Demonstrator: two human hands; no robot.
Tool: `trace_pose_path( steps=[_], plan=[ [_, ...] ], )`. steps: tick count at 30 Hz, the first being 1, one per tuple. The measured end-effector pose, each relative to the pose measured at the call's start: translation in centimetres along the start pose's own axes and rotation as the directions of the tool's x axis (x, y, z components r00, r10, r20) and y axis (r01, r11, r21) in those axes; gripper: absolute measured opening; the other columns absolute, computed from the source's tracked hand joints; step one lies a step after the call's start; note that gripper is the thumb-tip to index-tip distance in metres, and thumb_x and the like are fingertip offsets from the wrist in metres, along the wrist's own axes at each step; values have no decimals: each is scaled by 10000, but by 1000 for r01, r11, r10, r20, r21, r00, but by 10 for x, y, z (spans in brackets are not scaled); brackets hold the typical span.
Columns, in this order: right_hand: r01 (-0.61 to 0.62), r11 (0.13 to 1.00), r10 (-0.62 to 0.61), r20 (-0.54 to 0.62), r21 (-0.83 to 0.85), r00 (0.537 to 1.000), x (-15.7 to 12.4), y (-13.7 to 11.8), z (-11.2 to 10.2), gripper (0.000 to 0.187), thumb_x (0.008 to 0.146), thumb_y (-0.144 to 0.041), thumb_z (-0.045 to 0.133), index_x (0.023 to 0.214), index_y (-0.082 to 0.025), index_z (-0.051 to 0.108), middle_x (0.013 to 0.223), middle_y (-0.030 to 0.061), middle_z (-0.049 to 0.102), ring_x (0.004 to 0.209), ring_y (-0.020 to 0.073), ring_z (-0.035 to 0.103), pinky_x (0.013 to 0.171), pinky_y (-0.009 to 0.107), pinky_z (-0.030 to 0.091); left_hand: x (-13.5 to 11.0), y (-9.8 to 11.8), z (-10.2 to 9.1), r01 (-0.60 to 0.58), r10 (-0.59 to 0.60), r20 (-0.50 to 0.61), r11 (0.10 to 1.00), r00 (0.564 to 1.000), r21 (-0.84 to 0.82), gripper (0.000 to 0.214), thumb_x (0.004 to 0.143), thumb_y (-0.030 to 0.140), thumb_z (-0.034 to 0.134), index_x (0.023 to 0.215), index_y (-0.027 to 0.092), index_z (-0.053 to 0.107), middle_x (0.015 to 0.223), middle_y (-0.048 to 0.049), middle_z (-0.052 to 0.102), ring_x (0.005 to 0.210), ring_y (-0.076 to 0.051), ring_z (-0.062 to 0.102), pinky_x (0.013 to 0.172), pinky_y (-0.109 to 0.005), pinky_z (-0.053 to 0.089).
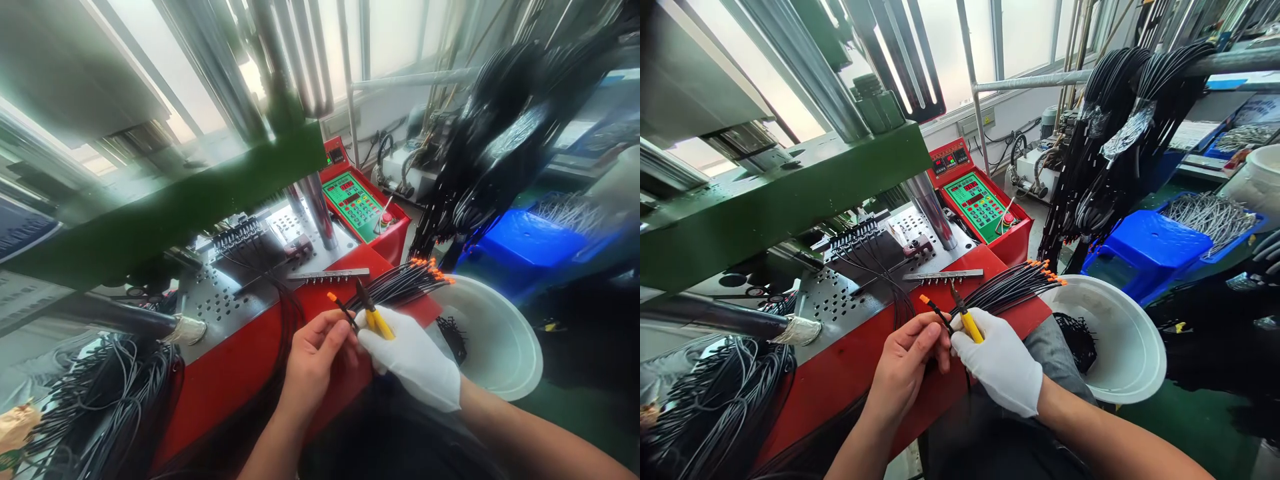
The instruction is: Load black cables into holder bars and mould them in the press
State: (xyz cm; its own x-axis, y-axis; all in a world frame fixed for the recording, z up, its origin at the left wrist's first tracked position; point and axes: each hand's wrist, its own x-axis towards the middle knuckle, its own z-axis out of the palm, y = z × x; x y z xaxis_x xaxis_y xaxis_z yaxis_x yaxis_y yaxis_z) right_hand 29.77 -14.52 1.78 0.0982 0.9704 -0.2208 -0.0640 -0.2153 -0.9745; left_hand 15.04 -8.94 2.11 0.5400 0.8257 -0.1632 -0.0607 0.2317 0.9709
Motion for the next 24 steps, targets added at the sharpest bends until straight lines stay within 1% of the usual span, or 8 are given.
trace_pose_path(
  steps=[2, 4, 7, 10, 13, 16, 19, 24],
  plan=[
    [-64, 996, 60, 52, 69, 997, 2, 0, 2, 106, 817, -278, 523, 815, -172, 538, 628, -39, 537, 474, 87, 463, 455, 214, 400, 0, -2, 1, 13, -13, 9, 1000, 1000, 22, 209, 905, 282, 549, 1044, 156, 638, 658, 13, 526, 526, -65, 478, 564, -213, 405],
    [-78, 996, 74, 70, 51, 995, 3, 0, 2, 128, 821, -292, 521, 825, -168, 554, 620, -35, 544, 474, 91, 475, 457, 217, 406, 1, -1, 2, -17, 17, -4, 999, 1000, 42, 175, 908, 278, 542, 968, 151, 647, 680, 6, 514, 601, -79, 487, 621, -218, 417],
    [52, 981, -61, -42, -189, 997, 1, 2, -5, 163, 823, -292, 535, 924, -177, 590, 736, -2, 611, 639, 134, 572, 597, 253, 480, 0, 4, 1, -67, 67, -19, 997, 998, 39, 165, 919, 272, 515, 889, 151, 622, 842, -36, 574, 774, -127, 549, 748, -261, 444],
    [198, 838, -308, -140, -509, 941, -5, 4, -16, 333, 814, -278, 565, 1137, -198, 562, 979, 42, 643, 871, 183, 608, 811, 326, 493, -3, 10, 0, -62, 68, -56, 992, 996, 110, 173, 925, 300, 500, 857, 159, 573, 847, -30, 594, 648, -106, 557, 663, -261, 449],
    [320, 626, -517, -71, -711, 853, -13, 4, -25, 486, 818, -281, 576, 1290, -213, 479, 1126, 75, 609, 997, 214, 586, 902, 368, 466, -6, 12, 0, -67, 123, -178, 953, 976, 294, 176, 883, 325, 575, 814, 167, 540, 707, 16, 552, 512, -64, 469, 526, -210, 390],
    [363, 437, -621, 16, -823, 783, -17, 0, -29, 556, 804, -269, 593, 1337, -210, 447, 1146, 97, 601, 1004, 243, 574, 887, 394, 470, -8, 11, 3, -22, 115, -251, 938, 961, 347, 182, 852, 351, 616, 868, 175, 574, 661, 26, 530, 523, -63, 440, 475, -180, 347],
    [331, 349, -632, 40, -877, 774, -15, -2, -29, 569, 794, -260, 597, 1339, -190, 450, 1142, 114, 596, 976, 266, 566, 855, 420, 468, -9, 11, 4, 11, 81, -261, 943, 962, 332, 224, 830, 360, 639, 955, 175, 628, 706, 2, 580, 602, -79, 500, 496, -168, 364],
    [272, 310, -583, 44, -911, 811, -10, 6, -28, 608, 807, -296, 581, 1379, -181, 410, 1177, 130, 569, 995, 295, 536, 855, 452, 441, -13, 13, 3, 29, 62, -256, 942, 965, 335, 247, 829, 369, 637, 979, 175, 662, 720, -12, 609, 608, -87, 523, 488, -171, 370]
  ],
)
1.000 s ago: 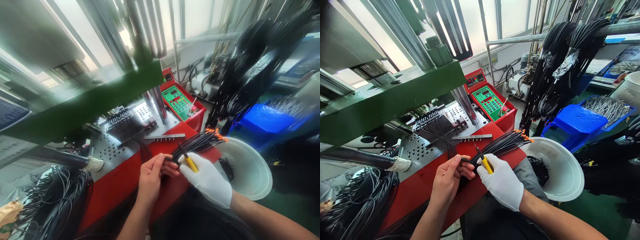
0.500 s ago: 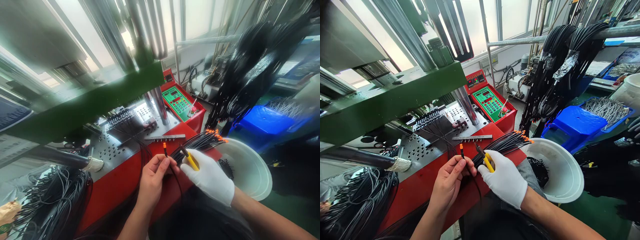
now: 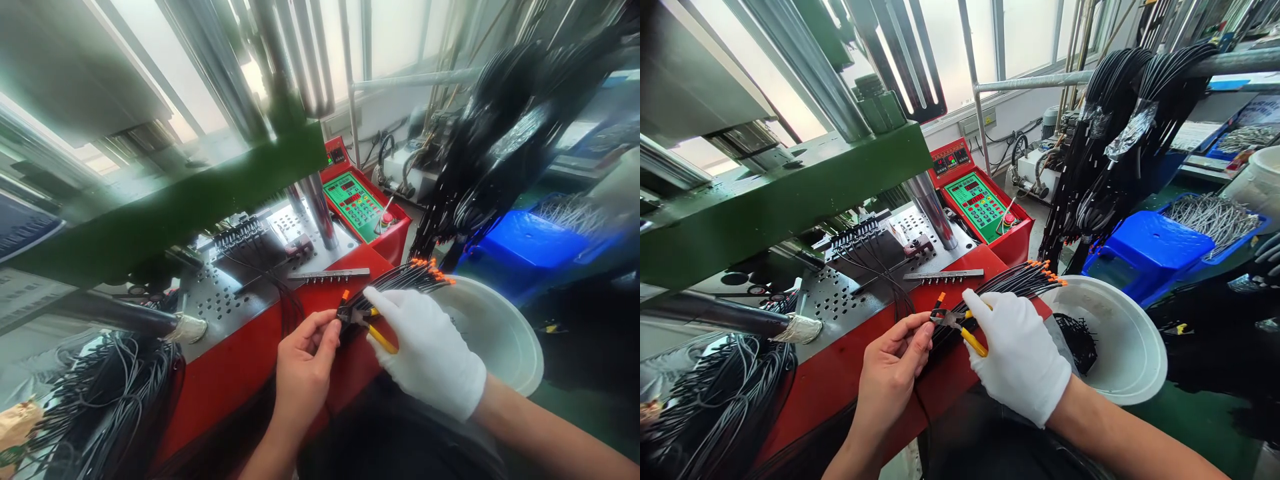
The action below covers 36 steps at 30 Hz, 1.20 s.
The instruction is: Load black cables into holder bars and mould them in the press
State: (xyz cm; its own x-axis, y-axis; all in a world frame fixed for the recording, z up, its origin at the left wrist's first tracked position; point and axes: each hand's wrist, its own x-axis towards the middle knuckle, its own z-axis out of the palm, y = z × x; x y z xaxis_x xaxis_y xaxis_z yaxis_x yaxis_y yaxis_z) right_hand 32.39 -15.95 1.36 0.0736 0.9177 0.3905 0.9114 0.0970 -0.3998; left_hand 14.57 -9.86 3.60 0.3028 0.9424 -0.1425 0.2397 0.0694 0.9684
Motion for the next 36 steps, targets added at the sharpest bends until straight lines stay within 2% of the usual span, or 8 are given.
trace_pose_path(
  steps=[7, 15, 21, 25, 28, 31, 34, 36],
  plan=[
    [7, 997, -6, 14, -79, 1000, -5, -3, 13, 757, 805, -292, 559, 1468, -120, 238, 1172, 184, 556, 1028, 344, 505, 842, 499, 420, -1, 1, 3, 6, -5, -29, 1000, 1000, 5, 249, 816, 377, 644, 954, 170, 659, 727, -17, 621, 604, -104, 534, 498, -189, 384],
    [-12, 993, 12, -2, -115, 1000, -6, -10, 15, 735, 820, -282, 535, 1464, -106, 229, 1118, 190, 570, 981, 335, 519, 809, 476, 432, -3, 4, 9, -56, 60, -85, 997, 995, 54, 207, 824, 359, 637, 923, 177, 652, 766, -20, 645, 697, -127, 578, 611, -200, 448],
    [-19, 993, 27, 69, -119, 997, -4, -10, 18, 617, 844, -260, 502, 1417, -87, 353, 926, 143, 614, 832, 279, 560, 742, 417, 457, -1, 4, 4, -138, 147, -72, 984, 986, 117, 137, 835, 304, 631, 900, 186, 658, 715, 13, 619, 643, -99, 533, 604, -177, 436],
    [-116, 992, 107, 145, 54, 984, -2, -11, 13, 553, 822, -272, 529, 1358, -155, 466, 893, 92, 636, 793, 254, 595, 701, 376, 480, 0, 5, -1, -126, 131, -42, 987, 990, 101, 155, 837, 315, 631, 915, 185, 663, 705, 10, 610, 636, -97, 533, 588, -174, 429],
    [-250, 917, 164, 275, 311, 947, 3, -12, 2, 498, 791, -277, 562, 1281, -192, 556, 891, 58, 666, 766, 220, 615, 716, 339, 493, 1, 5, -4, -92, 94, -19, 993, 995, 77, 191, 832, 337, 631, 931, 177, 667, 688, -2, 605, 618, -108, 534, 547, -187, 416],
    [-341, 770, 112, 411, 540, 905, 9, -11, -10, 338, 769, -278, 577, 1087, -227, 677, 771, 5, 672, 700, 189, 603, 657, 284, 490, 4, 4, -7, -59, 59, 5, 998, 998, 26, 218, 812, 353, 648, 917, 163, 673, 673, -12, 591, 578, -105, 512, 500, -191, 384],
    [-414, 651, 63, 497, 637, 865, 15, -8, -18, 195, 748, -269, 589, 885, -220, 719, 645, -31, 632, 628, 160, 566, 596, 243, 464, 6, 3, -8, -34, 36, 31, 999, 999, -37, 222, 809, 356, 655, 906, 156, 674, 660, -6, 563, 531, -74, 458, 463, -176, 335],
    [-466, 615, 61, 551, 636, 832, 16, -8, -21, 179, 750, -258, 580, 850, -203, 718, 595, -40, 605, 571, 136, 532, 560, 228, 439, 6, 1, -8, -23, 26, 42, 997, 999, -71, 212, 818, 350, 652, 911, 161, 670, 639, 8, 533, 517, -54, 424, 463, -163, 316]
  ],
)
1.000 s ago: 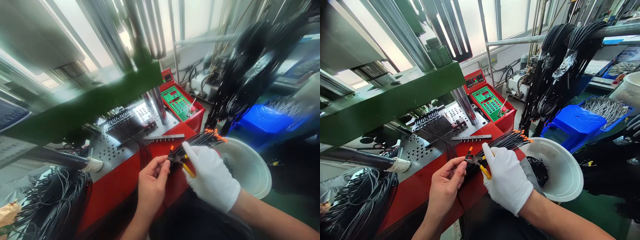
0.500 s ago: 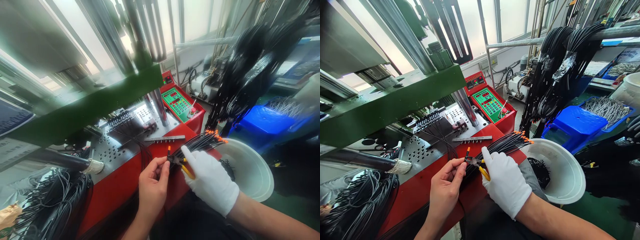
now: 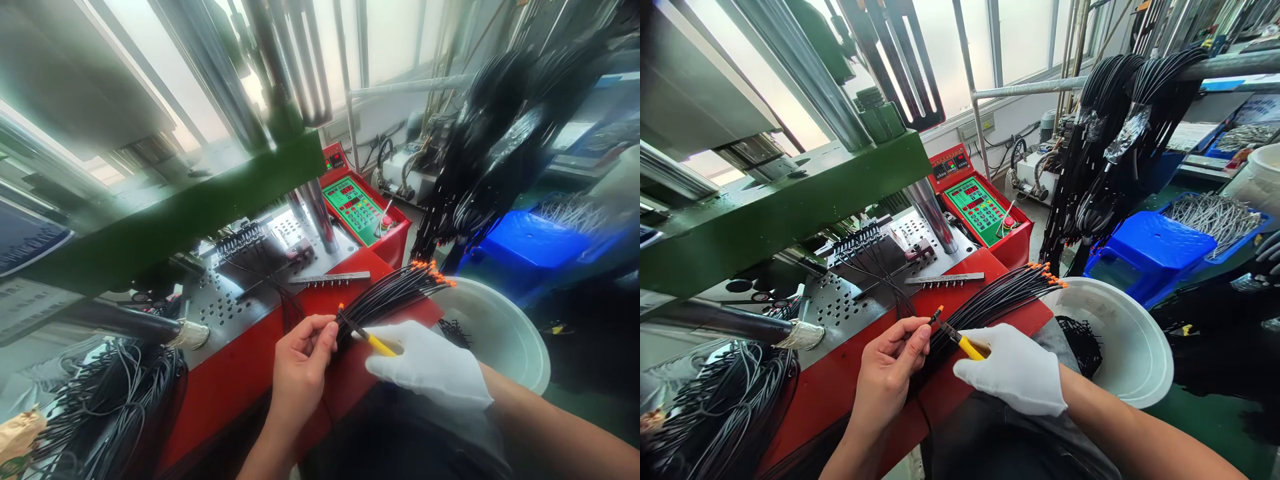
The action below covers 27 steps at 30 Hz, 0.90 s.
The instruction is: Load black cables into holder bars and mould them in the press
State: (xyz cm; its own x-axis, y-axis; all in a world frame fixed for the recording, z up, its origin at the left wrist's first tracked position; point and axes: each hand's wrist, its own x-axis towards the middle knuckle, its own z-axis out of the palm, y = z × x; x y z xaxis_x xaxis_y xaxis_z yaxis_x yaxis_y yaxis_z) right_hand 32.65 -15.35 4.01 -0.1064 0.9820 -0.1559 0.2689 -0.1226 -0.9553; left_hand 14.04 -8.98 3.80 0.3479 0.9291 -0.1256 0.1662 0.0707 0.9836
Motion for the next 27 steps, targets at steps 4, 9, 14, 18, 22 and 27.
trace_pose_path(
  steps=[4, 9, 14, 18, 22, 27],
  plan=[
    [-27, 999, 28, 41, -22, 999, -2, -1, 1, 238, 793, -245, 522, 928, -195, 712, 540, -43, 571, 479, 110, 479, 503, 225, 411, 0, -5, 0, 21, -20, 16, 999, 1000, -47, 217, 832, 346, 644, 947, 162, 662, 626, 18, 506, 512, -40, 395, 471, -156, 306],
    [48, 906, -163, -243, -421, 956, -4, 10, 12, 453, 787, -275, 567, 1238, -228, 584, 853, 34, 646, 756, 203, 596, 721, 331, 491, -1, -6, 1, 23, -24, -14, 998, 1000, -54, 223, 831, 353, 644, 935, 155, 653, 619, 18, 506, 524, -49, 410, 477, -160, 322],
    [32, 680, -381, -316, -733, 869, -5, 23, 20, 613, 787, -269, 567, 1378, -181, 428, 993, 105, 608, 901, 268, 563, 807, 411, 470, -3, -1, 4, -10, 13, -56, 999, 998, 43, 199, 827, 345, 647, 922, 171, 650, 670, 7, 568, 586, -72, 485, 510, -161, 366],
    [22, 616, -418, -302, -788, 857, -3, 25, 22, 647, 790, -242, 551, 1403, -138, 375, 1016, 127, 590, 932, 286, 536, 831, 436, 452, -6, 2, 9, -96, 109, -80, 983, 991, 155, 144, 840, 311, 633, 909, 187, 654, 691, 19, 590, 626, -82, 521, 574, -163, 412],
    [4, 583, -445, -314, -813, 839, 0, 28, 24, 675, 803, -253, 537, 1428, -119, 321, 1027, 140, 575, 945, 301, 523, 827, 461, 446, -8, -3, 10, -215, 243, -78, 940, 967, 267, 91, 860, 252, 603, 919, 198, 646, 770, 25, 624, 664, -85, 539, 627, -168, 437],
    [-22, 582, -413, -319, -813, 853, 0, 30, 28, 631, 824, -277, 518, 1411, -117, 352, 969, 127, 583, 889, 287, 537, 772, 432, 467, -9, -6, 10, -321, 373, -62, 862, 926, 393, 79, 864, 194, 585, 915, 210, 644, 744, 44, 593, 623, -75, 497, 588, -170, 410]
  ],
)
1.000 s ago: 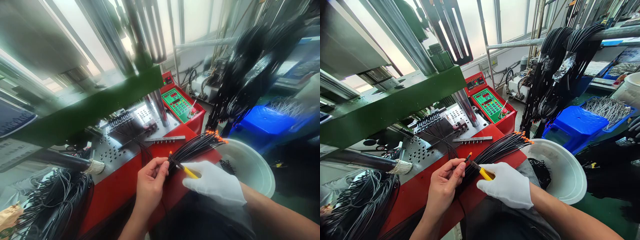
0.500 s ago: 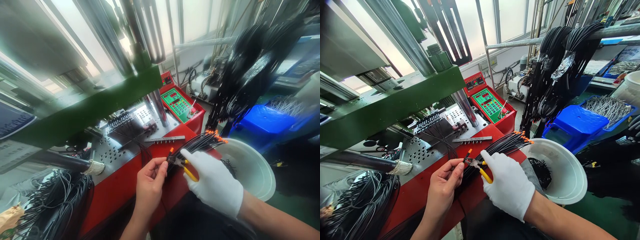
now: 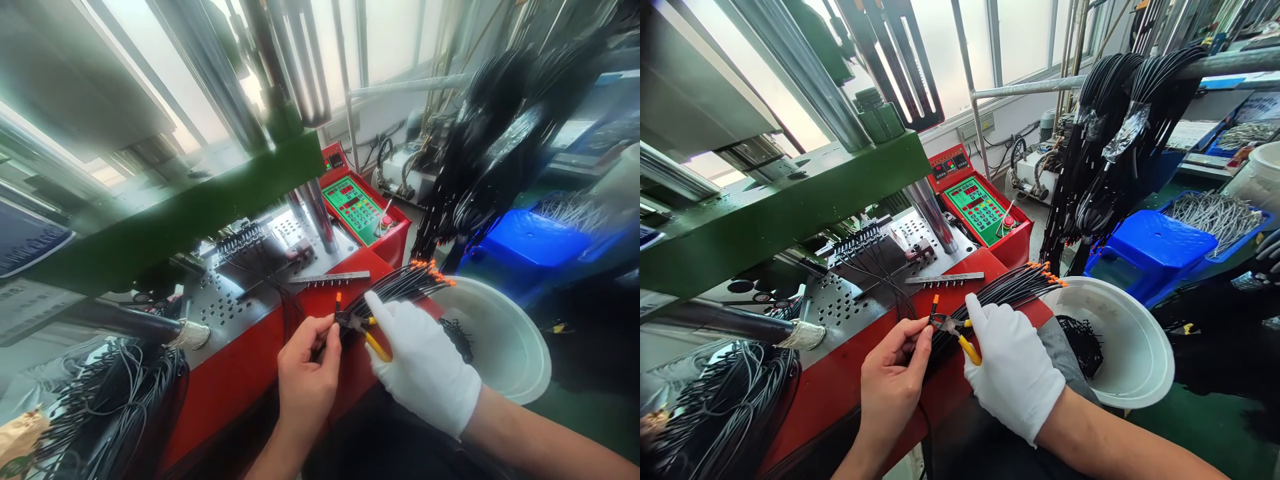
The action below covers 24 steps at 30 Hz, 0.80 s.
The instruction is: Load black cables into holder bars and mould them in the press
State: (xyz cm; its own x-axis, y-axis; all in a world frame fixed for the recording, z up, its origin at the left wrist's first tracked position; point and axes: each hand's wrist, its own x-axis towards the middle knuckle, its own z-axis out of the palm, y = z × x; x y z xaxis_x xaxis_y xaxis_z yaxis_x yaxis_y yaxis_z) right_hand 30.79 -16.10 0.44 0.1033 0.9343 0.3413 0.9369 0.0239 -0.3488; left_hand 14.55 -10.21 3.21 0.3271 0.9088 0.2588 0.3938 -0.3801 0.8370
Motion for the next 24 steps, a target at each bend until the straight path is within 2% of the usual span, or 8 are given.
trace_pose_path(
  steps=[8, 11, 13, 15, 17, 19, 21, 24],
  plan=[
    [17, 999, -16, 5, -27, 1000, 0, 1, 4, 563, 835, -220, 479, 1383, -107, 417, 875, 112, 616, 791, 271, 571, 689, 394, 469, 3, -1, 0, -75, 73, 17, 993, 997, 89, 88, 862, 167, 575, 909, 206, 639, 725, 36, 554, 617, -85, 480, 584, -191, 399],
    [-61, 980, 45, 92, 190, 995, 1, 1, 1, 491, 830, -218, 495, 1315, -142, 506, 860, 85, 644, 743, 230, 594, 671, 340, 475, 3, -2, 0, -58, 57, 19, 995, 998, 76, 79, 863, 183, 577, 911, 202, 638, 738, 30, 562, 625, -90, 489, 593, -197, 407],
    [-142, 888, 24, 264, 438, 964, 3, 0, -6, 388, 843, -236, 494, 1215, -177, 586, 834, 45, 660, 708, 188, 600, 648, 284, 480, 4, -2, -1, -17, 16, 31, 999, 999, 41, 83, 869, 203, 575, 922, 204, 640, 762, 27, 584, 647, -94, 509, 617, -197, 420],
    [-216, 793, -25, 383, 570, 923, 4, -1, -12, 319, 850, -247, 490, 1137, -208, 625, 807, 10, 661, 688, 163, 597, 626, 252, 479, 6, -2, -2, 38, -38, 39, 999, 999, 1, 90, 873, 227, 574, 928, 206, 642, 783, 26, 609, 670, -97, 530, 641, -194, 431],
    [-193, 834, 15, 329, 517, 944, 4, 0, -15, 353, 832, -255, 513, 1170, -220, 609, 836, 16, 654, 728, 183, 595, 662, 287, 484, 8, -3, -3, 95, -94, 38, 995, 995, -33, 91, 871, 253, 582, 917, 206, 645, 784, 27, 628, 686, -98, 546, 658, -188, 437],
    [-103, 936, 54, 150, 338, 987, 4, 3, -14, 474, 804, -261, 545, 1275, -200, 543, 928, 61, 641, 820, 232, 584, 743, 365, 473, 10, -3, -4, 142, -141, 31, 988, 990, -53, 93, 861, 271, 596, 900, 204, 647, 768, 29, 635, 683, -97, 554, 656, -181, 437],
    [-2, 986, -5, 39, 169, 999, 4, 6, -11, 560, 799, -247, 545, 1348, -163, 474, 1004, 106, 619, 898, 273, 559, 793, 422, 446, 10, -3, -5, 171, -168, 47, 983, 985, -66, 103, 851, 280, 608, 900, 200, 648, 759, 27, 641, 684, -99, 560, 654, -180, 436],
    [90, 995, -90, 0, 38, 996, 6, 10, -7, 611, 798, -216, 531, 1391, -129, 415, 1086, 136, 593, 959, 298, 526, 831, 453, 410, 10, -2, -5, 194, -185, 117, 978, 976, -71, 123, 859, 289, 596, 927, 199, 646, 777, 23, 651, 703, -105, 567, 666, -186, 435]
  ],
)
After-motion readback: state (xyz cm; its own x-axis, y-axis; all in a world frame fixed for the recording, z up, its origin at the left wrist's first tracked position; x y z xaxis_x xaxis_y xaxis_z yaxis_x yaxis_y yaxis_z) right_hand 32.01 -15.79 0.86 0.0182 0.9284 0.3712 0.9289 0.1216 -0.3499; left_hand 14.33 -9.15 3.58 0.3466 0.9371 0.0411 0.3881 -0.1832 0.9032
